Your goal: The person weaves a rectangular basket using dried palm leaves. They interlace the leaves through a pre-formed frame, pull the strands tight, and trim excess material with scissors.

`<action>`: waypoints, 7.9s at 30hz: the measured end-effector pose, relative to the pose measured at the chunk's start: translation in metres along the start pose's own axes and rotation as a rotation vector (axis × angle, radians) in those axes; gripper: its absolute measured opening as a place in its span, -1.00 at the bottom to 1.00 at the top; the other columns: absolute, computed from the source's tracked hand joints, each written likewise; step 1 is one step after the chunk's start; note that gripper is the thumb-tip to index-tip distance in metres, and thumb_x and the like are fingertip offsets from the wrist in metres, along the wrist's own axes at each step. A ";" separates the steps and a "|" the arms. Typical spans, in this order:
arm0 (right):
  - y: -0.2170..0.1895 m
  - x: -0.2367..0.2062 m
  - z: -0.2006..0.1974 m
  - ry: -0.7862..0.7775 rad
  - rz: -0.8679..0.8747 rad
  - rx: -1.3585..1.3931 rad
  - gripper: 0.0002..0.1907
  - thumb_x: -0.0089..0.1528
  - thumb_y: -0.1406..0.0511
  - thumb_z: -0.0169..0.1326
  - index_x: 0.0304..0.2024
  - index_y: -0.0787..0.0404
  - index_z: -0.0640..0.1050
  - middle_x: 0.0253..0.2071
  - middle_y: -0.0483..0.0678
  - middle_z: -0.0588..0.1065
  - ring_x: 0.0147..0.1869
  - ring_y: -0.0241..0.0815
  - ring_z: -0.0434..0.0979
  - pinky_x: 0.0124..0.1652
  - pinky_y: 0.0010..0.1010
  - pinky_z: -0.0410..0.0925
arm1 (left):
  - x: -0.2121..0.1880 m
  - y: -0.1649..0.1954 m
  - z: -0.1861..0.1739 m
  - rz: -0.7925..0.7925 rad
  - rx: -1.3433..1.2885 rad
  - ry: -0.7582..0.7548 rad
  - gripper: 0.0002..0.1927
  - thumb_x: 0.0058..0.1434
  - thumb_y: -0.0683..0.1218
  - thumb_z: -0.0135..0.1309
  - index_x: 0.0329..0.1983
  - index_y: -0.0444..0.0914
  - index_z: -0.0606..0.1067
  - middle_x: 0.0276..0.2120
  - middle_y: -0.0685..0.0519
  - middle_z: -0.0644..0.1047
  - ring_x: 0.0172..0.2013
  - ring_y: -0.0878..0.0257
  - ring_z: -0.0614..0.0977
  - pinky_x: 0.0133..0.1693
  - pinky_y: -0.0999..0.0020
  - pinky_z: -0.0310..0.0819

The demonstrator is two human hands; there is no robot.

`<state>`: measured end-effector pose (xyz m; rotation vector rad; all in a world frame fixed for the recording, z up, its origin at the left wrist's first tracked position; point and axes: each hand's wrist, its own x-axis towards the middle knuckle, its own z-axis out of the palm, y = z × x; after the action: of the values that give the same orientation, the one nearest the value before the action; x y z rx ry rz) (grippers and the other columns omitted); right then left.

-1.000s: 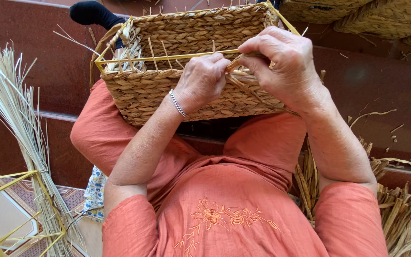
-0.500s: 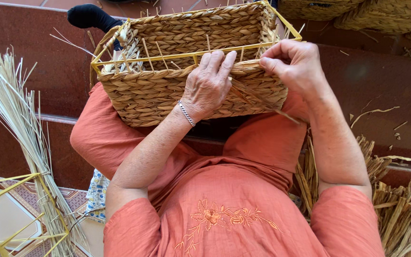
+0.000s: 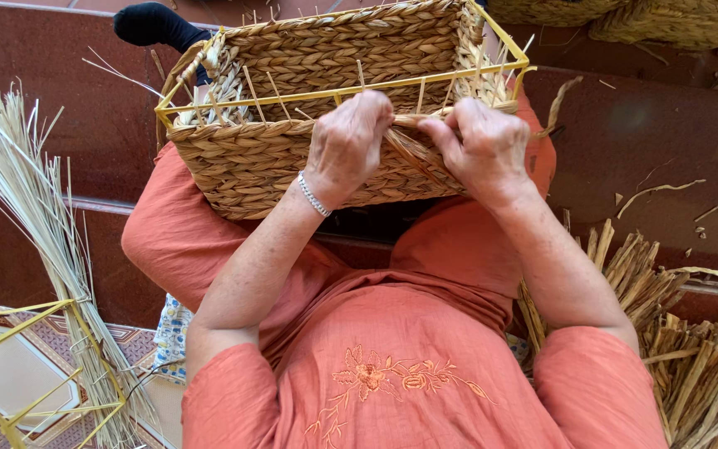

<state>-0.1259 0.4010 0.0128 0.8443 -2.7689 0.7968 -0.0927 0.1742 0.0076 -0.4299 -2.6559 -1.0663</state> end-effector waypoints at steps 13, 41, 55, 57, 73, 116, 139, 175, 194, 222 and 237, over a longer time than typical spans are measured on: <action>-0.029 -0.019 -0.034 0.047 -0.146 -0.048 -0.64 0.17 0.19 0.38 -0.14 0.26 0.56 -0.26 0.06 0.50 -0.12 0.06 0.46 -0.12 -0.12 0.34 | 0.022 0.002 0.032 -0.116 0.252 -0.343 -0.77 0.37 -0.25 0.04 0.06 -0.38 0.52 -0.49 -0.04 0.57 -0.57 0.18 0.61 -0.55 0.30 0.50; 0.016 0.016 -0.037 0.019 -0.135 0.026 -0.60 0.29 0.03 0.34 -0.28 0.19 0.57 -0.36 -0.05 0.53 -0.35 -0.11 0.56 -0.36 -0.32 0.40 | 0.009 0.030 0.006 0.174 0.062 0.046 -0.82 0.33 -0.22 0.17 -0.07 -0.33 0.43 -0.05 -0.11 0.46 -0.08 0.02 0.59 -0.09 0.21 0.60; 0.021 -0.014 -0.029 -0.182 0.150 0.068 -0.72 0.44 0.14 0.24 -0.22 0.16 0.52 -0.52 -0.12 0.52 -0.51 -0.19 0.56 -0.45 -0.40 0.40 | 0.019 0.012 0.031 -0.027 -0.023 0.024 -0.59 0.34 -0.21 0.11 0.21 -0.41 0.35 -0.39 0.03 0.54 -0.41 0.26 0.62 -0.40 0.37 0.54; 0.027 -0.014 -0.038 -0.240 0.232 0.095 -0.75 0.45 0.14 0.23 -0.21 0.14 0.56 -0.51 -0.13 0.53 -0.50 -0.20 0.56 -0.43 -0.37 0.41 | 0.019 0.008 0.037 0.090 0.201 0.071 -0.64 0.35 -0.22 0.09 0.20 -0.38 0.41 -0.42 0.02 0.52 -0.46 0.25 0.60 -0.49 0.42 0.50; 0.006 -0.031 -0.064 -0.094 -0.070 -0.005 -0.81 0.33 0.30 0.37 -0.15 0.22 0.59 -0.20 -0.04 0.54 -0.12 -0.07 0.55 -0.06 -0.27 0.43 | 0.018 0.035 0.038 -0.018 -0.122 -0.088 -0.57 0.23 -0.33 0.05 0.19 -0.34 0.44 0.03 -0.13 0.49 -0.11 0.01 0.67 -0.10 0.21 0.62; 0.020 -0.025 -0.050 0.302 -0.210 -0.378 -0.66 0.02 0.30 0.41 -0.25 0.14 0.52 -0.02 0.11 0.53 0.10 0.08 0.47 0.07 -0.11 0.29 | 0.051 0.035 0.060 -0.056 0.247 -0.280 -0.78 0.45 -0.22 0.04 0.12 -0.31 0.51 -0.35 -0.03 0.62 -0.55 0.21 0.61 -0.55 0.31 0.50; 0.059 0.007 -0.073 0.038 -0.040 0.219 -0.84 0.34 0.35 0.30 -0.16 0.29 0.56 -0.23 0.01 0.53 -0.21 -0.10 0.61 -0.19 -0.34 0.47 | 0.042 0.063 0.052 0.107 -0.084 0.058 -0.67 0.31 -0.28 0.13 0.13 -0.36 0.41 0.04 -0.15 0.47 0.07 -0.09 0.57 0.05 0.13 0.55; 0.101 -0.227 -0.068 -0.043 0.939 0.543 -0.87 0.40 0.27 0.09 -0.07 0.20 0.51 -0.17 -0.07 0.56 -0.13 -0.27 0.59 -0.19 -0.41 0.45 | 0.046 0.065 0.043 0.003 -0.190 -0.085 -0.83 0.53 -0.29 0.13 0.07 -0.25 0.42 -0.31 0.05 0.56 -0.49 0.28 0.59 -0.39 0.38 0.44; 0.031 -0.006 -0.062 0.136 -0.119 0.015 -0.76 0.25 0.27 0.40 -0.24 0.15 0.55 -0.06 -0.10 0.50 0.04 -0.02 0.44 -0.04 -0.29 0.42 | 0.014 0.059 0.049 0.238 0.041 0.048 -0.80 0.23 -0.32 0.15 -0.07 -0.36 0.52 0.20 -0.19 0.46 -0.02 0.03 0.65 -0.01 0.21 0.63; 0.061 -0.048 -0.074 0.005 0.023 0.136 -0.83 0.30 0.37 0.29 -0.09 0.23 0.58 -0.14 -0.04 0.55 -0.02 -0.10 0.59 -0.04 -0.30 0.46 | 0.060 0.058 0.075 0.044 -0.003 -0.039 -0.81 0.30 -0.23 0.12 -0.02 -0.24 0.51 -0.30 0.01 0.56 -0.42 0.03 0.68 -0.34 0.18 0.58; 0.083 0.004 -0.092 0.023 0.040 0.067 -0.85 0.44 0.24 0.30 -0.20 0.12 0.64 -0.28 -0.13 0.56 -0.18 -0.20 0.56 -0.17 -0.32 0.40 | 0.061 0.082 0.061 -0.177 -0.125 -0.181 -0.78 0.46 -0.19 0.12 0.14 -0.25 0.47 -0.02 -0.06 0.55 0.08 0.01 0.60 0.15 0.16 0.51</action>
<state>-0.1772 0.5055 0.0556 0.7883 -2.7610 0.9051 -0.1269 0.2843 0.0363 -0.3344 -2.8392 -1.3094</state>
